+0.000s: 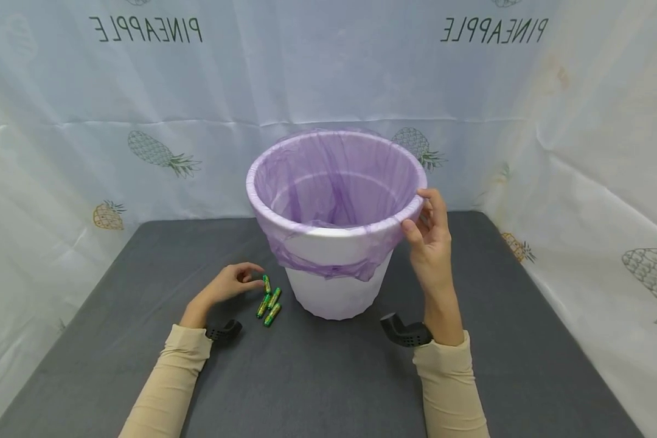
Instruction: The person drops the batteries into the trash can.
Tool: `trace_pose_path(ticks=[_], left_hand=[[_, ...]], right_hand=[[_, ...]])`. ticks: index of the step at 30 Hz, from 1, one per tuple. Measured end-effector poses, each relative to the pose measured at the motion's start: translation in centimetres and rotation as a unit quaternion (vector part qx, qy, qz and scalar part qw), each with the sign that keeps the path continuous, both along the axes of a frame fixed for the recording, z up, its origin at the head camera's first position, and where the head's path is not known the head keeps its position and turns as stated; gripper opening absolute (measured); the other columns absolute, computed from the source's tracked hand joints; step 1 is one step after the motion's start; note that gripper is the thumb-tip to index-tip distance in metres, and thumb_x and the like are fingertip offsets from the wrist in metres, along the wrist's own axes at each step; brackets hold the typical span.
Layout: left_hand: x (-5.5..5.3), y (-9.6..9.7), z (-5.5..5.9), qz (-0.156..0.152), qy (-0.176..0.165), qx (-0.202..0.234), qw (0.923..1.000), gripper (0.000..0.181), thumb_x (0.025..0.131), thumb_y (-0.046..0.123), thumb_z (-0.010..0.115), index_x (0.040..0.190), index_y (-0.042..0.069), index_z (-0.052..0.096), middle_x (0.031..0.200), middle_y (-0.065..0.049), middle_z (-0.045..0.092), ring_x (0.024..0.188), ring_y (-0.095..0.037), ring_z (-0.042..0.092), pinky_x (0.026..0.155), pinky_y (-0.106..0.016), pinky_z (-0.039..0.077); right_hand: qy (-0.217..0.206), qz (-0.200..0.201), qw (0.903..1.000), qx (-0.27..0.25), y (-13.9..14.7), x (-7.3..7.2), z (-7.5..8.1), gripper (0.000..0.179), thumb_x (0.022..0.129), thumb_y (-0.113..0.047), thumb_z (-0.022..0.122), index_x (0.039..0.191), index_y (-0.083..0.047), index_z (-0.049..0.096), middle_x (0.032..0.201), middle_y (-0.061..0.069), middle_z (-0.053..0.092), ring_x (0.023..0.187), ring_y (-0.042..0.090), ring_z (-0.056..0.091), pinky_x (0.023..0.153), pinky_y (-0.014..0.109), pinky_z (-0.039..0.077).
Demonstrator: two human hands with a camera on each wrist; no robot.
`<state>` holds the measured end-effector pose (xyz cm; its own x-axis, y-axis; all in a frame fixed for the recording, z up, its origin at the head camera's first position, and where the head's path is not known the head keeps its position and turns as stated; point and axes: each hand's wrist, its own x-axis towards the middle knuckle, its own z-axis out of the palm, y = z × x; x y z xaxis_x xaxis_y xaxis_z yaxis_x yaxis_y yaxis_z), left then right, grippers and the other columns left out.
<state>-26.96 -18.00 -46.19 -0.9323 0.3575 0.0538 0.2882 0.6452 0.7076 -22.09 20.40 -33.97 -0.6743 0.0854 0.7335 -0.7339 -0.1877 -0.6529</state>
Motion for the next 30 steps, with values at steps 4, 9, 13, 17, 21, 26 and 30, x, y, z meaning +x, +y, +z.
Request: trace_pose_path(ticks=[4,9,13,17,21,26,30], left_hand=[[-0.2,0.4,-0.4,0.001,0.001,-0.005,1.0000,0.035,0.087,0.023,0.071,0.117,0.004,0.065,0.065,0.004,0.037,0.056,-0.007,0.032,0.058,-0.021,0.032],[-0.5,0.7,-0.9,0.006,-0.009,-0.009,0.9999,0.040,0.085,0.026,0.073,0.119,0.006,0.064,0.064,0.004,0.037,0.056,-0.008,0.033,0.060,-0.023,0.034],[-0.6,0.8,-1.3,0.010,-0.010,-0.015,0.9998,0.044,0.084,0.028,0.075,0.120,0.006,0.064,0.064,0.004,0.037,0.056,-0.009,0.033,0.060,-0.023,0.034],[-0.5,0.9,-1.5,0.013,-0.010,-0.018,0.9997,0.044,0.083,0.028,0.076,0.119,0.005,0.065,0.064,0.004,0.037,0.056,-0.009,0.034,0.061,-0.023,0.034],[-0.5,0.7,-1.6,0.010,-0.003,-0.005,0.9999,0.046,0.083,0.031,0.075,0.118,0.003,0.065,0.065,0.004,0.037,0.057,-0.008,0.034,0.060,-0.024,0.034],[-0.4,0.3,-1.7,0.010,0.031,0.011,0.9994,0.053,0.083,0.040,0.073,0.116,0.000,0.064,0.064,0.007,0.037,0.056,-0.007,0.034,0.058,-0.023,0.032],[-0.5,0.2,-1.9,0.026,0.009,-0.006,0.9996,0.055,0.083,0.037,0.075,0.122,0.001,0.062,0.066,0.005,0.038,0.057,-0.006,0.033,0.059,-0.022,0.032]], right_hand=[[0.000,0.001,1.0000,0.006,-0.1,0.0,0.0,0.036,0.096,-0.014,0.056,0.131,-0.017,0.049,0.102,-0.002,0.056,0.090,0.006,0.052,0.079,0.017,0.042],[0.003,-0.019,0.9997,0.014,-0.1,0.1,-0.1,0.036,0.097,-0.017,0.055,0.132,-0.016,0.047,0.108,-0.001,0.057,0.093,0.007,0.052,0.082,0.018,0.041],[-0.001,-0.023,0.9996,0.016,-0.1,0.1,-0.1,0.036,0.097,-0.016,0.054,0.132,-0.016,0.047,0.108,-0.002,0.058,0.094,0.007,0.052,0.083,0.018,0.040],[0.000,-0.020,0.9997,0.016,-0.2,0.2,-0.1,0.036,0.097,-0.016,0.054,0.132,-0.016,0.046,0.108,-0.002,0.058,0.094,0.007,0.052,0.083,0.018,0.041],[0.003,-0.018,0.9997,0.017,-0.2,0.1,-0.1,0.037,0.097,-0.017,0.055,0.133,-0.016,0.046,0.109,-0.001,0.058,0.094,0.007,0.052,0.083,0.018,0.041],[0.003,-0.022,0.9996,0.019,-0.2,0.1,-0.1,0.037,0.097,-0.017,0.054,0.133,-0.015,0.046,0.109,-0.001,0.058,0.093,0.007,0.052,0.082,0.018,0.041],[0.000,-0.023,0.9995,0.020,-0.3,0.1,-0.2,0.036,0.097,-0.016,0.055,0.133,-0.016,0.047,0.108,-0.002,0.058,0.092,0.006,0.053,0.082,0.017,0.041]])
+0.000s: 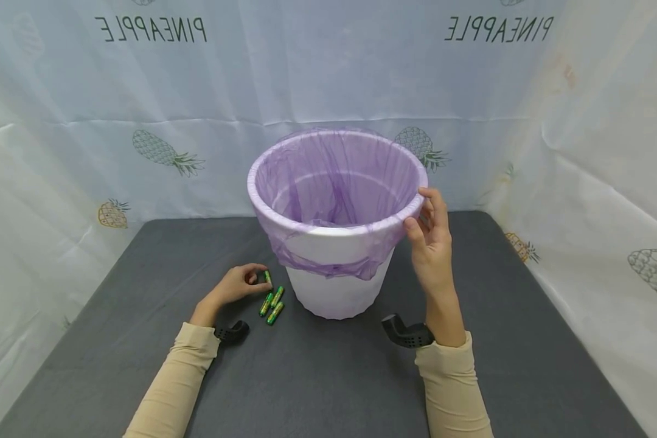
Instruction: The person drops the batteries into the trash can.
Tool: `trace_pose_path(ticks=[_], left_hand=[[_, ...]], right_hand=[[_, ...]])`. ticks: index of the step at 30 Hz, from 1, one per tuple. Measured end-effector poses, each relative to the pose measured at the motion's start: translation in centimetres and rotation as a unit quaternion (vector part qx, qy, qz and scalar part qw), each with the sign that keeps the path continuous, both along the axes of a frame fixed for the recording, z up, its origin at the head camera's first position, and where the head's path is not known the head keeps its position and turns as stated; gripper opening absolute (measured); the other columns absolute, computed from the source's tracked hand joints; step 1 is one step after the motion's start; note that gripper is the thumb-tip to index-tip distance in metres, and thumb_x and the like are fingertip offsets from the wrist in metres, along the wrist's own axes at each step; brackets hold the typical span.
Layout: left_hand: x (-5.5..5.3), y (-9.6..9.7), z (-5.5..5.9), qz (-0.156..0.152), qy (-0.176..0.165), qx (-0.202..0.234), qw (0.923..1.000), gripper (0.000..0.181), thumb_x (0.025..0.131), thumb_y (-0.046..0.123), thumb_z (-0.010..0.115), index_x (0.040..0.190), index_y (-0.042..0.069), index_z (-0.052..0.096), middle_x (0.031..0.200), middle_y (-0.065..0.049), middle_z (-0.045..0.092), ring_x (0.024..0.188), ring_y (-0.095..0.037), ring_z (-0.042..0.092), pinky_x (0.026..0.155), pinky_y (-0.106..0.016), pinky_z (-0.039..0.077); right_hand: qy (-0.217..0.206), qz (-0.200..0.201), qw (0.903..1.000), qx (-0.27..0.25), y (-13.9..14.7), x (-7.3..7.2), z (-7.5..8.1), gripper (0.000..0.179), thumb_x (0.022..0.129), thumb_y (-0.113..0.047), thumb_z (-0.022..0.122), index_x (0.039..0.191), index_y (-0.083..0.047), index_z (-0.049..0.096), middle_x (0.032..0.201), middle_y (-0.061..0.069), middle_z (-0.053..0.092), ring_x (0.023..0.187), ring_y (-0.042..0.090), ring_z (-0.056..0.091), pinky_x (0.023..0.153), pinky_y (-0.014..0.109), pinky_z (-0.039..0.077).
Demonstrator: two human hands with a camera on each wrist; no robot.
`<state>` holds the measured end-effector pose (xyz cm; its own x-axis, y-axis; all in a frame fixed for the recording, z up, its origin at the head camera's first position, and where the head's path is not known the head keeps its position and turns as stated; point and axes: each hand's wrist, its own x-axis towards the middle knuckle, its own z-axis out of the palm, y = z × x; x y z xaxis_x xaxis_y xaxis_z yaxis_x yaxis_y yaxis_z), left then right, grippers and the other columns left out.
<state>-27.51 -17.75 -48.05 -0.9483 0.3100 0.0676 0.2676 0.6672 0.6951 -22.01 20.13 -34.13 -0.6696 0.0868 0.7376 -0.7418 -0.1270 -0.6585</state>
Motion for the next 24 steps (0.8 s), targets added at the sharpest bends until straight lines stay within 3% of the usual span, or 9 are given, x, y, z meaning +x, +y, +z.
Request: trace_pose_path(ticks=[4,8,17,24], left_hand=[[-0.20,0.26,-0.29,0.006,-0.012,-0.024,0.9996,0.056,0.081,0.032,0.077,0.125,0.001,0.061,0.066,0.004,0.038,0.058,-0.008,0.033,0.060,-0.022,0.033],[-0.27,0.32,-0.42,0.013,-0.002,-0.035,0.9993,0.054,0.080,0.028,0.079,0.122,0.001,0.062,0.067,0.004,0.039,0.060,-0.009,0.036,0.062,-0.023,0.034],[-0.14,0.25,-0.27,0.021,0.021,-0.042,0.9987,0.049,0.077,0.028,0.081,0.117,0.003,0.066,0.067,0.005,0.040,0.060,-0.009,0.036,0.065,-0.025,0.035],[-0.10,0.15,0.02,0.022,0.019,-0.036,0.9989,0.050,0.077,0.028,0.080,0.118,0.003,0.065,0.067,0.005,0.038,0.059,-0.009,0.035,0.064,-0.025,0.034]], right_hand=[[0.003,0.003,1.0000,0.001,0.04,0.01,-0.06,0.037,0.098,-0.018,0.055,0.133,-0.016,0.046,0.110,-0.002,0.059,0.094,0.006,0.053,0.083,0.017,0.041],[0.007,0.007,0.9999,0.002,0.04,-0.01,-0.04,0.038,0.098,-0.019,0.055,0.134,-0.015,0.046,0.111,-0.002,0.058,0.096,0.007,0.053,0.085,0.018,0.040],[0.005,0.006,1.0000,0.006,0.00,0.04,0.08,0.037,0.098,-0.019,0.055,0.134,-0.015,0.046,0.113,-0.001,0.058,0.098,0.007,0.053,0.087,0.018,0.041],[0.004,0.005,1.0000,0.005,0.00,0.08,0.01,0.038,0.098,-0.020,0.055,0.134,-0.015,0.045,0.113,-0.001,0.058,0.098,0.007,0.053,0.087,0.018,0.041]])
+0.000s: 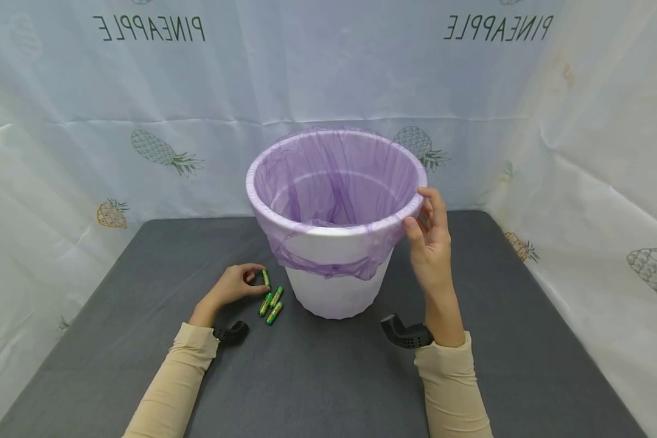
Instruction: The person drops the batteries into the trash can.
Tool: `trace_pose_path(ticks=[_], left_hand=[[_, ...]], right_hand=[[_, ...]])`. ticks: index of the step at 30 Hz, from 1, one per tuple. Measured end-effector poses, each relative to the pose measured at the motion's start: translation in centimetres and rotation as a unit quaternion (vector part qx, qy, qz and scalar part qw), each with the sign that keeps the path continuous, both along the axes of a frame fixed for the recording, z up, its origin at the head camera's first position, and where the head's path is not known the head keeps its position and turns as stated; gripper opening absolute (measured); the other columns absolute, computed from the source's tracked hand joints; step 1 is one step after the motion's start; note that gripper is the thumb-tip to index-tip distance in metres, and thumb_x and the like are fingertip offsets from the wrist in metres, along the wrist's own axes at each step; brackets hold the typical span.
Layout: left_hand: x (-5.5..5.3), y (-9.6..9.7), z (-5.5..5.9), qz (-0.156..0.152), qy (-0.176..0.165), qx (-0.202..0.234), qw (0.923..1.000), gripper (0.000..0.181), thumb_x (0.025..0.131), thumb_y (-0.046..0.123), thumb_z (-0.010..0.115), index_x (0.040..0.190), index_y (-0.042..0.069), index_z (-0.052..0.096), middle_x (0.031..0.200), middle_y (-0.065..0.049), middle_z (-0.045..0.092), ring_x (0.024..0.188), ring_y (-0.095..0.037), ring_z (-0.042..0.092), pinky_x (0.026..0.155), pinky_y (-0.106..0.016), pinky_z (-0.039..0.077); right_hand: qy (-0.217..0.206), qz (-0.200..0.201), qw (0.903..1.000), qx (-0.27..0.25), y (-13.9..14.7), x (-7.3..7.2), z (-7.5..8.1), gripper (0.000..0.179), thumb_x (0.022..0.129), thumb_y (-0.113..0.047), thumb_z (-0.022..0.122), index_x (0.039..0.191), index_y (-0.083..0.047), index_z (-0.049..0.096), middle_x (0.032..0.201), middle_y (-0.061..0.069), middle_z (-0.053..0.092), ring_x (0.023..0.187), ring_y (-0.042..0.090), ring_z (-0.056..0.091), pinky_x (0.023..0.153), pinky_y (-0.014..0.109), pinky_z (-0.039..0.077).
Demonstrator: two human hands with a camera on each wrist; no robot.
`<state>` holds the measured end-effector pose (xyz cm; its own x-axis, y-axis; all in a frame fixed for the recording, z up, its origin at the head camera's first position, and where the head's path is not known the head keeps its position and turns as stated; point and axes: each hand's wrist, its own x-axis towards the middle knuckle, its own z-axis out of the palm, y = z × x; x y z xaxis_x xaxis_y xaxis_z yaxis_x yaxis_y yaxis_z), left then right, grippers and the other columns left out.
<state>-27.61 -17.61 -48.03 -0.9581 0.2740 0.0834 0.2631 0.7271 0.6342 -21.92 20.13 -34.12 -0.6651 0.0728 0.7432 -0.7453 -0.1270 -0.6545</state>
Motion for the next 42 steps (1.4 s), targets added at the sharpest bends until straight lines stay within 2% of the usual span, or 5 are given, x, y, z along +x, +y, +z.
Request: trace_pose_path(ticks=[10,18,35,42], left_hand=[[0.4,0.2,1.1,-0.001,0.001,0.010,1.0000,0.051,0.078,0.028,0.080,0.120,0.003,0.064,0.065,0.004,0.035,0.058,-0.010,0.033,0.060,-0.024,0.031],[0.6,0.2,1.7,0.000,0.025,0.014,0.9996,0.049,0.078,0.026,0.080,0.118,0.002,0.065,0.067,0.004,0.036,0.059,-0.008,0.034,0.059,-0.023,0.031],[1.5,0.2,3.9,0.019,0.013,0.050,0.9985,0.052,0.081,0.025,0.077,0.126,0.002,0.061,0.068,0.002,0.034,0.059,-0.011,0.032,0.060,-0.025,0.032],[1.7,0.3,4.8,0.022,0.023,0.060,0.9977,0.053,0.083,0.027,0.076,0.127,0.003,0.060,0.071,0.001,0.035,0.059,-0.011,0.031,0.060,-0.025,0.032]], right_hand=[[-0.004,-0.002,1.0000,0.000,0.0,0.1,0.1,0.038,0.098,-0.018,0.054,0.135,-0.015,0.045,0.114,-0.001,0.058,0.099,0.007,0.054,0.087,0.018,0.041],[0.000,0.002,1.0000,0.000,0.0,0.0,0.0,0.037,0.098,-0.018,0.054,0.134,-0.016,0.045,0.113,-0.001,0.058,0.098,0.006,0.054,0.086,0.018,0.042],[0.002,0.002,1.0000,0.000,-0.1,0.1,0.0,0.037,0.098,-0.017,0.053,0.135,-0.015,0.045,0.112,-0.001,0.058,0.097,0.006,0.054,0.086,0.018,0.042],[0.001,0.004,1.0000,-0.001,-0.1,0.0,0.0,0.037,0.098,-0.017,0.053,0.135,-0.015,0.045,0.112,-0.001,0.057,0.097,0.006,0.054,0.086,0.018,0.042]])
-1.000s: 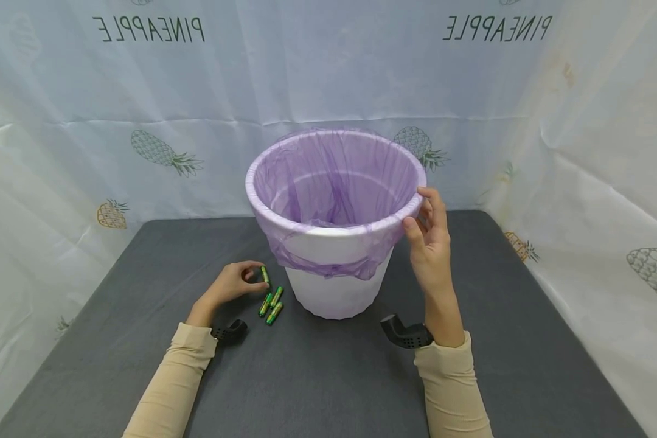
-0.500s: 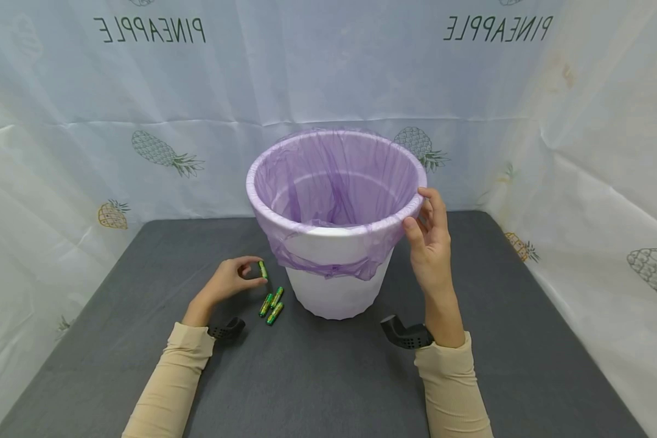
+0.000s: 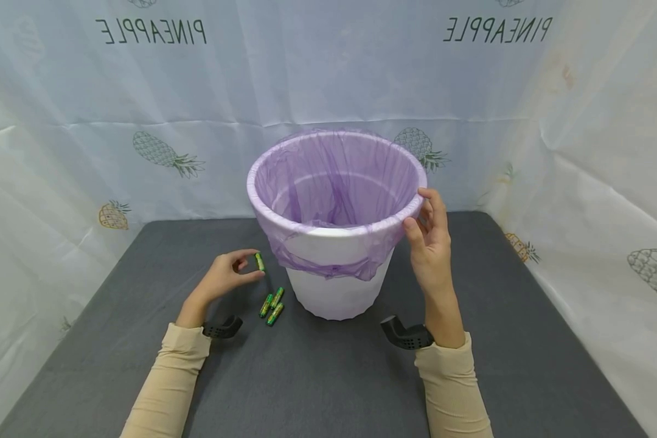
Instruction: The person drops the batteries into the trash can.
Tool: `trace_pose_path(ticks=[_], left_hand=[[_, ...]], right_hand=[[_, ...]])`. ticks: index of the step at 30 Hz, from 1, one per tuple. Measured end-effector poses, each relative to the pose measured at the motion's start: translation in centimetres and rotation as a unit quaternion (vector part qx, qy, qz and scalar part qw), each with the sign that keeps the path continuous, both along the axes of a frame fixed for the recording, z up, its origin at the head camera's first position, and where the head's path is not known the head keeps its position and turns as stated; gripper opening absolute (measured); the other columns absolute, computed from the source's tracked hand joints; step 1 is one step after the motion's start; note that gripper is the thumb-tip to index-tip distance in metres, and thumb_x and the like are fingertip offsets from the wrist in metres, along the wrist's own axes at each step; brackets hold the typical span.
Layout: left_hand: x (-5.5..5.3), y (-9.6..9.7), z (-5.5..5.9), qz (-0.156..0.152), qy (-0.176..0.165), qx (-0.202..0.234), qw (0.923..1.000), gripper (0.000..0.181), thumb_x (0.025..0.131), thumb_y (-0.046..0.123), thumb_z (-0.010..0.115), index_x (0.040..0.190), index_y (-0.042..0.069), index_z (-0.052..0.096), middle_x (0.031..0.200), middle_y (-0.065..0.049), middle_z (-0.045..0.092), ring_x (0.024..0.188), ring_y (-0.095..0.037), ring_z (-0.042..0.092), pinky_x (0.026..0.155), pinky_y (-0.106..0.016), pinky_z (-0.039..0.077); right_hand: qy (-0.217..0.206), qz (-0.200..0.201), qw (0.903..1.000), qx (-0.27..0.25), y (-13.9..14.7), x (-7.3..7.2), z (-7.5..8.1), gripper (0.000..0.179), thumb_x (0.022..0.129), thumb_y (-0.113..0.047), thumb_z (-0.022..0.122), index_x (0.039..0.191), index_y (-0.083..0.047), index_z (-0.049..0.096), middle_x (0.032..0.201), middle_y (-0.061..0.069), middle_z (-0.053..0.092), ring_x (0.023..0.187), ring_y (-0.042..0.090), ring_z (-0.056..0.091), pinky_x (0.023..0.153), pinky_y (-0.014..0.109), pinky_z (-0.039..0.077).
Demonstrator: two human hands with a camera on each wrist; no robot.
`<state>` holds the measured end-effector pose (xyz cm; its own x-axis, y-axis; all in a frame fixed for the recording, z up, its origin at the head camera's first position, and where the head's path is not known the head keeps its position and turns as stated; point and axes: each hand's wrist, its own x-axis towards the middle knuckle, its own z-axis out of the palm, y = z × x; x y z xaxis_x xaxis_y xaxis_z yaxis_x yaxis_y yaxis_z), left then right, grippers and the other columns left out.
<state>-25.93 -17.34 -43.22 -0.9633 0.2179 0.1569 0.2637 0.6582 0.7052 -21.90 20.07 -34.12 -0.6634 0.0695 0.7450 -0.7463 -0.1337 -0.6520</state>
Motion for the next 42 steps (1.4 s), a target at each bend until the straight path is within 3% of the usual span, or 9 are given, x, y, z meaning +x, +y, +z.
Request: trace_pose_path(ticks=[9,13,27,32,42], left_hand=[[0.7,-0.3,1.4,-0.002,0.031,0.006,0.9995,0.050,0.083,0.030,0.076,0.125,0.008,0.061,0.072,-0.003,0.038,0.059,-0.009,0.031,0.064,-0.027,0.034],[1.1,-0.3,2.2,-0.002,0.047,0.016,0.9988,0.050,0.084,0.029,0.075,0.126,0.005,0.061,0.073,-0.009,0.040,0.059,-0.009,0.032,0.064,-0.026,0.034],[2.4,-0.3,4.2,-0.006,0.085,0.031,0.9959,0.044,0.085,0.028,0.074,0.124,0.010,0.061,0.073,-0.002,0.038,0.058,-0.004,0.027,0.061,-0.023,0.031],[2.8,-0.2,4.9,-0.012,0.105,0.043,0.9934,0.043,0.086,0.025,0.073,0.124,0.009,0.061,0.074,0.002,0.037,0.058,-0.004,0.025,0.059,-0.023,0.029],[3.5,0.0,5.9,-0.022,0.166,0.062,0.9839,0.043,0.084,0.015,0.074,0.124,0.006,0.061,0.074,-0.005,0.038,0.059,-0.003,0.024,0.059,-0.022,0.028]], right_hand=[[-0.004,0.008,0.9999,-0.009,0.0,0.1,0.0,0.037,0.099,-0.016,0.053,0.134,-0.017,0.046,0.111,-0.002,0.057,0.096,0.005,0.053,0.086,0.017,0.042],[-0.004,0.009,0.9999,-0.009,0.0,0.1,0.1,0.037,0.099,-0.016,0.053,0.134,-0.017,0.046,0.110,-0.002,0.058,0.096,0.005,0.053,0.086,0.017,0.041],[-0.001,0.003,1.0000,-0.005,0.0,0.1,-0.1,0.037,0.099,-0.016,0.052,0.135,-0.017,0.045,0.111,-0.002,0.058,0.097,0.005,0.054,0.087,0.018,0.041],[-0.006,-0.001,0.9999,-0.010,0.1,0.1,-0.1,0.038,0.099,-0.017,0.053,0.135,-0.016,0.045,0.111,-0.002,0.058,0.097,0.006,0.054,0.088,0.018,0.041],[0.002,0.006,1.0000,-0.001,0.2,0.1,-0.1,0.037,0.099,-0.016,0.052,0.136,-0.016,0.044,0.111,-0.002,0.058,0.098,0.005,0.054,0.087,0.018,0.041]])
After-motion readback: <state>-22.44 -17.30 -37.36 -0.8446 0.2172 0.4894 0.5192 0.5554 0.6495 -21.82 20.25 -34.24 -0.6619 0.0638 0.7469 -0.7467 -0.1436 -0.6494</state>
